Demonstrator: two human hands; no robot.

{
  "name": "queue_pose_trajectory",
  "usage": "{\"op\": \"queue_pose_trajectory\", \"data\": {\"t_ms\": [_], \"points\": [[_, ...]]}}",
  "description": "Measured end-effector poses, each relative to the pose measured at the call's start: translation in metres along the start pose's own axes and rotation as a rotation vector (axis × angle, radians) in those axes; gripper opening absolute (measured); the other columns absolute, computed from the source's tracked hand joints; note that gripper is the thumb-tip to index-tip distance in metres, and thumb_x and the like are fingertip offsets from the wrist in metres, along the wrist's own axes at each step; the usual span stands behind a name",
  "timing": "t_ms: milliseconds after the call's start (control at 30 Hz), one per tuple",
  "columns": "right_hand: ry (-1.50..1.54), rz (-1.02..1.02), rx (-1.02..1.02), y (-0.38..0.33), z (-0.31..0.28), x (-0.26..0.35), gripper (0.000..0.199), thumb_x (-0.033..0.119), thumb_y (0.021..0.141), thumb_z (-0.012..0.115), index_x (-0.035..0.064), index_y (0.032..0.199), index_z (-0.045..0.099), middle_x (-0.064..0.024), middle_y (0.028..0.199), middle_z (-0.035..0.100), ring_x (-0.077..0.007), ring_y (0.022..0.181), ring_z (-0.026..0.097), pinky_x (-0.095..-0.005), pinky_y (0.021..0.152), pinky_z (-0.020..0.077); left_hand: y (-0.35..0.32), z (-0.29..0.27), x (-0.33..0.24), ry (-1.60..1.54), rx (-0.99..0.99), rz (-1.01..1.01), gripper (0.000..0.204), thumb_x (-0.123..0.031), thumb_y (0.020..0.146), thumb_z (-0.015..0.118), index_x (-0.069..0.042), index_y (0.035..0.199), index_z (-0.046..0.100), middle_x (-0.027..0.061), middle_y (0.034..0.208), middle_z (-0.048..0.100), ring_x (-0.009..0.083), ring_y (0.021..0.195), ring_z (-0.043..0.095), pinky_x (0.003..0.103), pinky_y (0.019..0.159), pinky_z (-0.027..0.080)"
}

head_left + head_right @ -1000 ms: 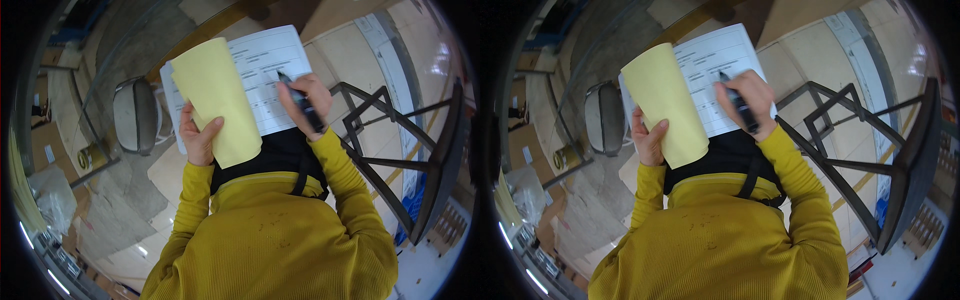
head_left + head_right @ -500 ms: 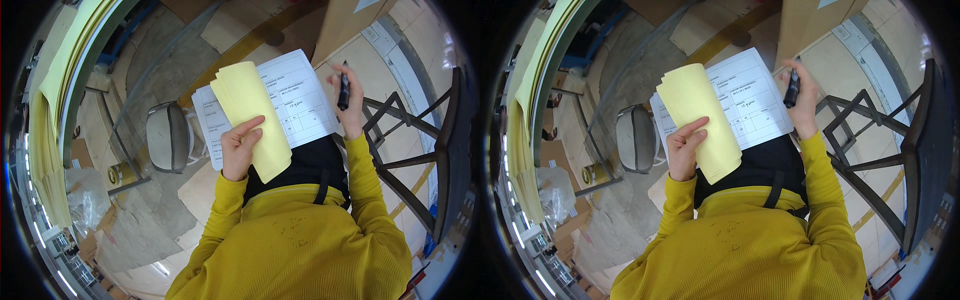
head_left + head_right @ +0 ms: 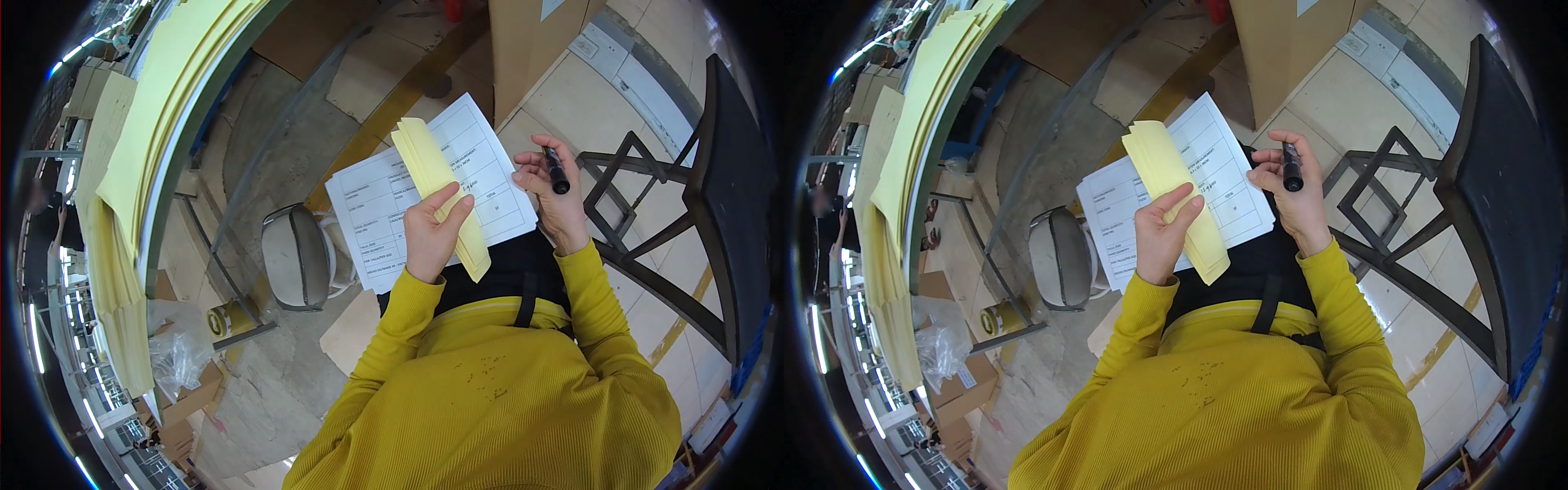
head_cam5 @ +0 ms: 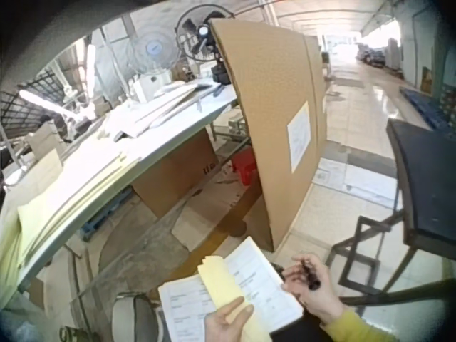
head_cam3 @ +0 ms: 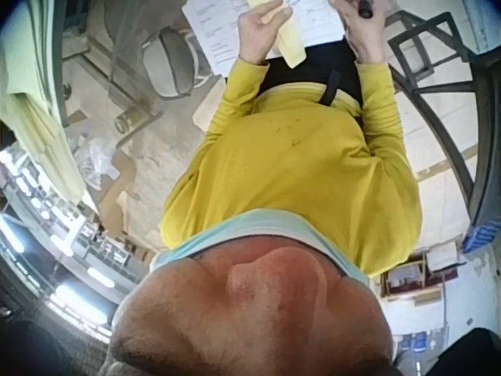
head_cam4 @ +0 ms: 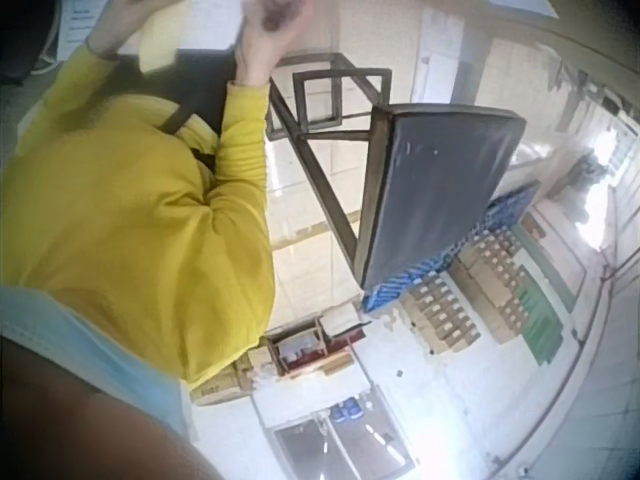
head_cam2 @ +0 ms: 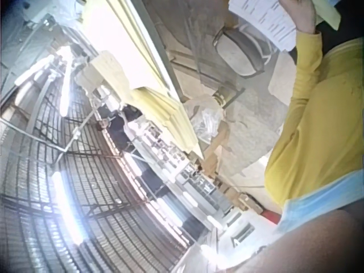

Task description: Fill out production logs and organize paperwork on a desk in a manufacturing facility.

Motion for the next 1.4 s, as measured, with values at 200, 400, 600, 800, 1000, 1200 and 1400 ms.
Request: {"op": "queue_pose_trajectory", "data": {"t_ms": [200, 400, 600, 800, 1000, 1200, 1400], "points": [[0.138, 0.229, 0.214, -0.01, 0.024, -0.002, 0.052, -0.005, 0.068, 0.07, 0.0053, 0.113, 0.046, -0.0102, 0.096, 0.058, -0.0155, 0.089, 0.056, -0.0269, 0.08, 0.0467, 0.0, 0.008, -0.008, 0.026, -0.004, -0.013, 0.051, -0.026, 0.073, 0.075, 0.012, 0.103, 0.059, 0.0152, 0.086, 0.065, 0.0142, 0.076, 0.06, 0.026, 0.07, 0.049], [0.186, 0.236, 0.334, -0.014, 0.033, 0.007, 0.049, -0.002, 0.07, 0.07, 0.0044, 0.112, 0.046, -0.0121, 0.101, 0.058, -0.0171, 0.092, 0.056, -0.0278, 0.085, 0.0445, 0.005, 0.009, -0.012, -0.006, -0.016, -0.065, 0.06, -0.031, 0.069, 0.078, 0.013, 0.104, 0.058, 0.0158, 0.086, 0.065, 0.0142, 0.076, 0.061, 0.025, 0.069, 0.049], [0.281, 0.303, 0.322, -0.009, 0.032, -0.006, 0.044, -0.004, 0.072, 0.067, 0.0047, 0.11, 0.046, -0.0134, 0.102, 0.058, -0.0178, 0.096, 0.055, -0.029, 0.087, 0.0441, 0.01, 0.012, -0.023, 0.059, 0.046, -0.073, 0.066, -0.028, 0.064, 0.081, 0.014, 0.107, 0.055, 0.0146, 0.087, 0.065, 0.0137, 0.075, 0.061, 0.026, 0.069, 0.051], [0.308, 0.343, 0.266, -0.007, 0.029, -0.008, 0.048, -0.006, 0.071, 0.067, 0.0054, 0.112, 0.045, -0.0137, 0.104, 0.058, -0.0182, 0.096, 0.055, -0.0298, 0.088, 0.044, 0.015, 0.014, -0.024, 0.134, 0.151, -0.056, 0.072, -0.024, 0.06, 0.084, 0.014, 0.112, 0.052, 0.0146, 0.088, 0.065, 0.0123, 0.077, 0.061, 0.026, 0.07, 0.051], [0.327, 0.394, 0.208, -0.012, 0.027, -0.009, 0.05, -0.006, 0.069, 0.068, 0.0057, 0.112, 0.045, -0.0133, 0.104, 0.057, -0.0178, 0.096, 0.055, -0.0289, 0.087, 0.0444, 0.012, 0.007, -0.028, 0.088, 0.191, -0.134, 0.07, -0.02, 0.062, 0.083, 0.014, 0.114, 0.05, 0.0157, 0.096, 0.064, 0.0132, 0.083, 0.06, 0.026, 0.074, 0.05], [0.273, 0.365, 0.166, -0.005, 0.02, -0.007, 0.048, -0.007, 0.068, 0.068, 0.0056, 0.11, 0.047, -0.0111, 0.101, 0.058, -0.0165, 0.095, 0.056, -0.0266, 0.085, 0.0451, 0.021, 0.006, -0.016, -0.012, 0.2, -0.143, 0.049, -0.013, 0.069, 0.076, 0.011, 0.108, 0.056, 0.0121, 0.09, 0.065, 0.0129, 0.077, 0.06, 0.024, 0.069, 0.05], [0.153, 0.29, 0.158, 0.005, 0.024, 0.0, 0.044, -0.006, 0.07, 0.065, 0.0057, 0.109, 0.049, -0.0087, 0.099, 0.057, -0.0146, 0.094, 0.056, -0.0251, 0.084, 0.0446, 0.035, -0.015, -0.006, 0.157, 0.098, -0.115, 0.018, -0.013, 0.077, 0.067, 0.005, 0.08, 0.066, 0.0059, 0.067, 0.064, 0.0085, 0.061, 0.057, 0.024, 0.057, 0.047]]}}
Point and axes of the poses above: each hand's wrist, its own y-axis towards the middle knuckle, its own z-axis out of the palm, x = y × z, the point moved 5 cm from there along y, towards the middle knuckle
